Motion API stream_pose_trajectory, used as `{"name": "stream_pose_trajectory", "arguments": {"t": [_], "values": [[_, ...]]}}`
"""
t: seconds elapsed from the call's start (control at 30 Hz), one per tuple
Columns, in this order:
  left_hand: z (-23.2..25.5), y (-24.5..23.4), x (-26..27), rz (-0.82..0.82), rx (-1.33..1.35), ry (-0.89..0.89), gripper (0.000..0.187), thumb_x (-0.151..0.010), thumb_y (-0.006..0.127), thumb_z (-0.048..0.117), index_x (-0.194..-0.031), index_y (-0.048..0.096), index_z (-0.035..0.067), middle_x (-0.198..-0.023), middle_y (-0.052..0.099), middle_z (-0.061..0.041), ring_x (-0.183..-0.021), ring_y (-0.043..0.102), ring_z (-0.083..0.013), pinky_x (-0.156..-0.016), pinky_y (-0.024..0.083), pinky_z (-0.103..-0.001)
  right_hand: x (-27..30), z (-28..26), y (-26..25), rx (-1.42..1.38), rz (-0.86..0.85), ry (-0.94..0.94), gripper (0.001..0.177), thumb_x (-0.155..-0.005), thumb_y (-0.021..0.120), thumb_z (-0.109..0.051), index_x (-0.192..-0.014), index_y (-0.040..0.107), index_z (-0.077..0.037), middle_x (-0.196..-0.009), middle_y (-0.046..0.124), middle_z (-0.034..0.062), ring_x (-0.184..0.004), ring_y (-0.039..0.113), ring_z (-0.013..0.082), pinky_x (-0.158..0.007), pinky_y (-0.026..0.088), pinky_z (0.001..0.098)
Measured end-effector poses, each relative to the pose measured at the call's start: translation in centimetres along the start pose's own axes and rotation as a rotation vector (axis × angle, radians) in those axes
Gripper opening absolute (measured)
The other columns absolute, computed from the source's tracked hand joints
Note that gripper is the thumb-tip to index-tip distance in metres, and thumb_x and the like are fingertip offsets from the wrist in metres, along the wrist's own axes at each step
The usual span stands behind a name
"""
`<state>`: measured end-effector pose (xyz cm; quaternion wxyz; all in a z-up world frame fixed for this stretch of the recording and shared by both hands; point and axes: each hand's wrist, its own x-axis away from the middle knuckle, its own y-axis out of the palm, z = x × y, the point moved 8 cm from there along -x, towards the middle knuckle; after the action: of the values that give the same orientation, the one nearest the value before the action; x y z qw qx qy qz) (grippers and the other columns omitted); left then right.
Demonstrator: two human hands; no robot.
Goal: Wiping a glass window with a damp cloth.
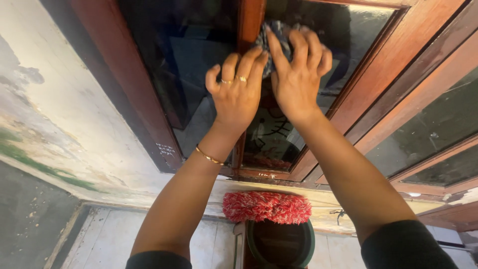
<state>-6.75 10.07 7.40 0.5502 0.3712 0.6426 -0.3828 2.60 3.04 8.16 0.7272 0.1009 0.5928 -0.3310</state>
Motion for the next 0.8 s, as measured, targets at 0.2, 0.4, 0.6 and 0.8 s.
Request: {"name": "stream_pose_trajectory", "arguments": {"t": [0.2,0.4,0.6,0.8], "values": [[-0.1,-1.0,3.4,-0.051,0.028,0.039,0.017,-0.101,0.068,0.019,-0.118,0.072,0.02,-0.125,0.066,0.009,-0.115,0.059,-0.0123,-0.107,0.03,-0.038,4.0,-1.6,1.1,-0.074,-0.085,0.055,0.064,-0.093,0.075,-0.007,-0.153,0.06,-0.022,-0.144,0.048,0.0067,-0.142,0.037,0.0285,-0.113,0.026,0.045],[-3.5,-2.0,2.8,-0.17,0.275,-0.054,0.017,-0.099,0.064,0.008,-0.115,0.069,0.013,-0.116,0.068,0.002,-0.106,0.06,-0.0176,-0.099,0.039,-0.04,5.3,-1.2,1.6,-0.34,-0.194,0.084,0.07,-0.083,0.075,0.0,-0.149,0.061,-0.018,-0.139,0.051,0.0105,-0.136,0.042,0.0328,-0.111,0.033,0.0488],[-10.4,-1.9,-2.7,-0.093,0.496,-0.34,0.031,-0.099,0.065,-0.005,-0.126,0.06,0.009,-0.13,0.063,-0.006,-0.112,0.064,-0.0244,-0.098,0.045,-0.036,-2.7,-1.6,-0.6,-0.314,0.136,0.064,0.065,-0.096,0.071,0.008,-0.152,0.062,-0.024,-0.148,0.05,0.009,-0.136,0.044,0.029,-0.112,0.037,0.043],[-5.5,-3.6,-3.0,0.041,0.473,-0.249,0.045,-0.11,0.053,0.007,-0.153,0.041,0.012,-0.163,0.03,-0.016,-0.148,0.034,-0.0321,-0.126,0.029,-0.041,-4.7,-4.8,3.6,-0.083,0.089,0.035,0.046,-0.103,0.065,-0.008,-0.148,0.056,-0.017,-0.149,0.043,0.0077,-0.139,0.041,0.03,-0.113,0.037,0.0435]]}}
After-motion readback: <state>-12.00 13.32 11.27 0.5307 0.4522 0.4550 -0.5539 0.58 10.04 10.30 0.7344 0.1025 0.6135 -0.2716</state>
